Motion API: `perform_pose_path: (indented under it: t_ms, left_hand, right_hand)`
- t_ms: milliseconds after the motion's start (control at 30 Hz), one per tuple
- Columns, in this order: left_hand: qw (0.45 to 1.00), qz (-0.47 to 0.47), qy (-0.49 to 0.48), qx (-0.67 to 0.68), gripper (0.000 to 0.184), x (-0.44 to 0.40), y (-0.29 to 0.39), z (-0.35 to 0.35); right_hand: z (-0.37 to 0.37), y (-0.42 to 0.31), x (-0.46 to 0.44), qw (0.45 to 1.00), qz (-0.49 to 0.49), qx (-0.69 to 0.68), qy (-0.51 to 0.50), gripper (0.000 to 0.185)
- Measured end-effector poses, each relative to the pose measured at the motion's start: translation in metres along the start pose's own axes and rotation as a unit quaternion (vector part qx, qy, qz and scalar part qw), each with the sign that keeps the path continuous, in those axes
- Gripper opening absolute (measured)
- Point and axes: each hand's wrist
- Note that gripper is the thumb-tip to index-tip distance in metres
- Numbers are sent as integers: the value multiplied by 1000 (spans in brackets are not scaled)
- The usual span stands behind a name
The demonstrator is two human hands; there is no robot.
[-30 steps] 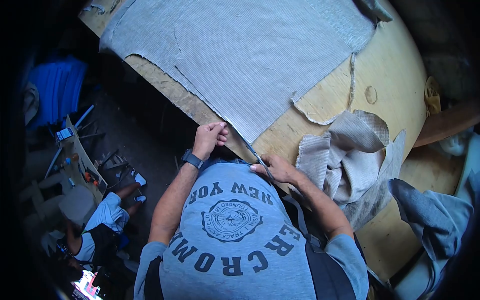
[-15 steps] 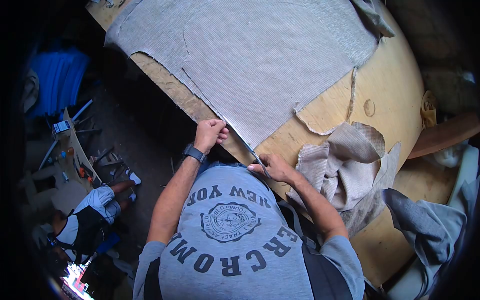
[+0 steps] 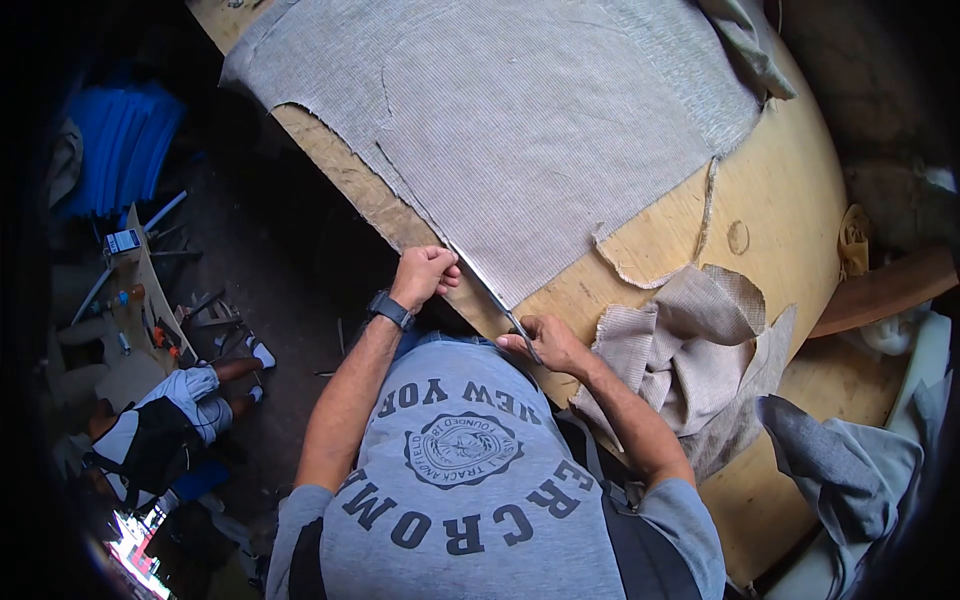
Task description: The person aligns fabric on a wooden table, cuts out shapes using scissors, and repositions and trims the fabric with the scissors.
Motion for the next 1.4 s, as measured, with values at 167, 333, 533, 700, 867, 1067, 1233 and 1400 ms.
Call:
perform_pose_path:
  t_ms: [167,333,533,700,867,1067,1233,1400]
  left_hand:
    - [999,-23,-21,-3,18,-1,-4,4]
    - [999,-40,-22,1,17,-2,-7,4]
    - [999,-47,-17,-21,18,-4,-7,7]
    - [998,-42,-15,-50,17,0,-2,10]
    - [997,-52,-9,-62,15,3,-1,13]
    - [996,-59,-7,-71,17,2,-11,21]
    - [993,-70,-4,-92,17,7,-14,30]
    - [994,-77,0,-80,17,8,-17,33]
  right_hand:
    - [1,-21,-4,999,-5,-39,-35,59]
    - [-1,-15,-15,1000,-12,19,-16,58]
    - [-8,-6,-18,1000,14,-8,14,57]
    - [-7,-21,-24,998,-5,-49,-29,59]
    - [-11,-34,-42,999,32,-34,-15,52]
    - [-9,-38,-42,1000,-11,0,-4,60]
    - [-12,-49,-50,1000,9,-24,-15,53]
    - [-16,-61,-71,1000,13,-28,-4,52]
Point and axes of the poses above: each hand's wrist, its own x-axis away from the middle knuckle, its own z-axis out of the back of the hand, y = z × x, and after that the axes turned 15 degrees about -x, right-handed
